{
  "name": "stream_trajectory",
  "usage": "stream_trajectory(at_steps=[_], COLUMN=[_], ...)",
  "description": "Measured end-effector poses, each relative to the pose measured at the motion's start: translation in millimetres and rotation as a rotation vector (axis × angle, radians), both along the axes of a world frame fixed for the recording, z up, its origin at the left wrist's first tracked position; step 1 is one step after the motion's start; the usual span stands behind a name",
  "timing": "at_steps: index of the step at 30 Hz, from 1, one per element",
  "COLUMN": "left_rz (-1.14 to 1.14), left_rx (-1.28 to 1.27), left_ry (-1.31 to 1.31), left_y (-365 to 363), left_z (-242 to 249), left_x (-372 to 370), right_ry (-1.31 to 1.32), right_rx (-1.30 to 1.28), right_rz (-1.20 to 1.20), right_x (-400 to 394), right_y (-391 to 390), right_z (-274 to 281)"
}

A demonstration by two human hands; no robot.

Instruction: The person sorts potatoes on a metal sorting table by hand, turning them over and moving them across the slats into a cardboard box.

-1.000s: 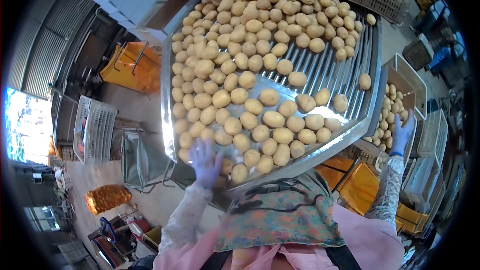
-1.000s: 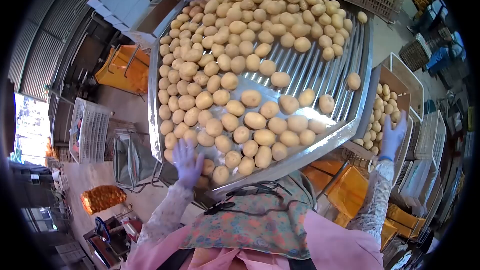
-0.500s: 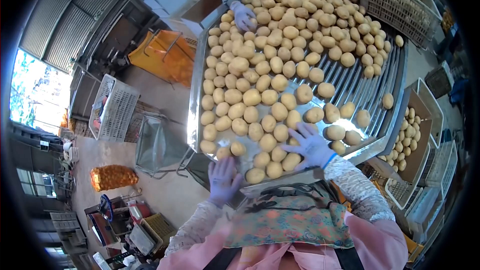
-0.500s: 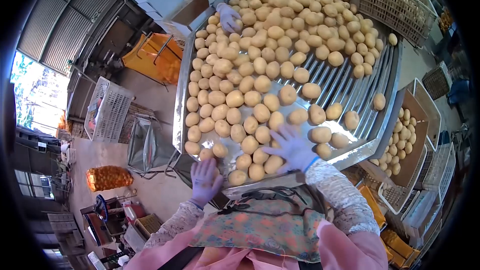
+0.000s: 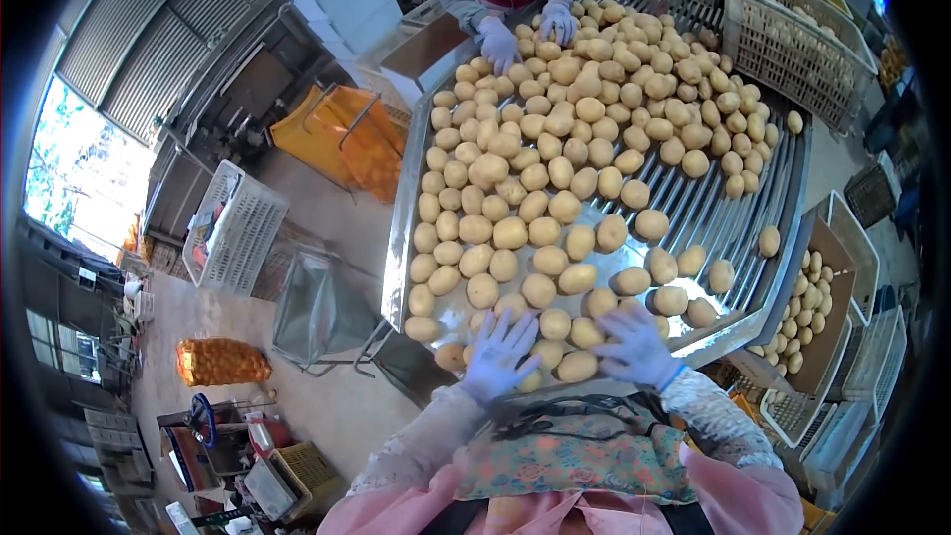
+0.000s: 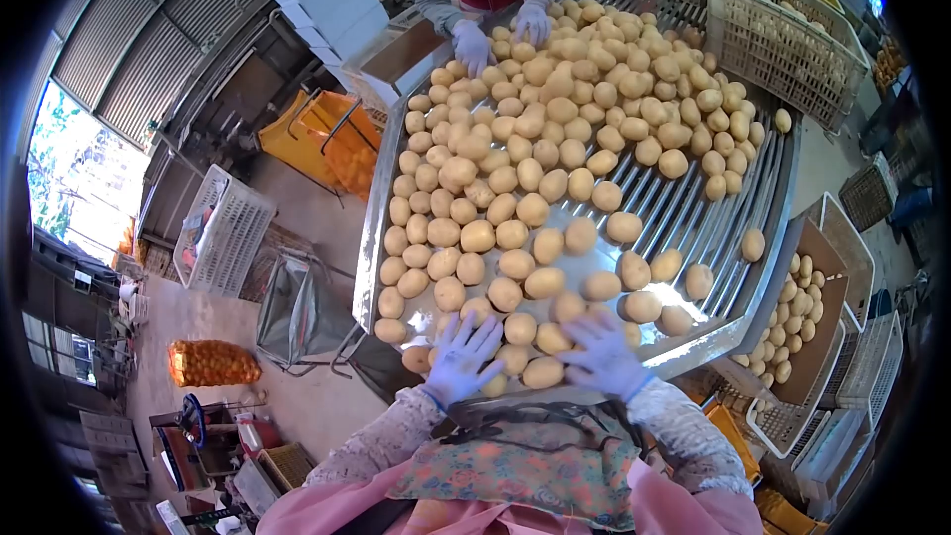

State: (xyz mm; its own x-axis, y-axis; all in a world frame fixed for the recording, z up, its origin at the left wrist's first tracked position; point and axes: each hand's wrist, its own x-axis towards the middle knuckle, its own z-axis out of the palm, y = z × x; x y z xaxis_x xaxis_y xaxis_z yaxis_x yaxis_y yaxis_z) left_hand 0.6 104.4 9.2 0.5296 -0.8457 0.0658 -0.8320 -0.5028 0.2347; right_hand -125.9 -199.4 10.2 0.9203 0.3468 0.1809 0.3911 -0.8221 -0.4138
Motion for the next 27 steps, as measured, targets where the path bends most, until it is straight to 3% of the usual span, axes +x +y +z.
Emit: stream_trajectory(at_steps=[2, 4, 10, 17, 27], left_rz=[-0.004, 0.045, 0.312, 0.263, 0.29], left_rx=[0.011, 0.034, 0.136, -0.001, 0.1], left_ry=[-0.036, -0.082, -0.131, -0.163, -0.156], left_y=[9, 6, -45, -40, -43], left_z=[0, 0, -17, -28, -29], left_x=[5, 3, -3, -2, -3], right_ry=[-0.019, -0.033, -0.032, -0.033, -0.029], right_rx=[-0.053, -0.199, -0.183, -0.144, -0.119], right_rz=[-0.104, -0.708, -0.731, -0.755, -0.768], right_x=[-16, -34, -30, -28, -28], right_y=[-26, -31, -13, -12, -8], right_z=[10, 15, -2, -2, 4])
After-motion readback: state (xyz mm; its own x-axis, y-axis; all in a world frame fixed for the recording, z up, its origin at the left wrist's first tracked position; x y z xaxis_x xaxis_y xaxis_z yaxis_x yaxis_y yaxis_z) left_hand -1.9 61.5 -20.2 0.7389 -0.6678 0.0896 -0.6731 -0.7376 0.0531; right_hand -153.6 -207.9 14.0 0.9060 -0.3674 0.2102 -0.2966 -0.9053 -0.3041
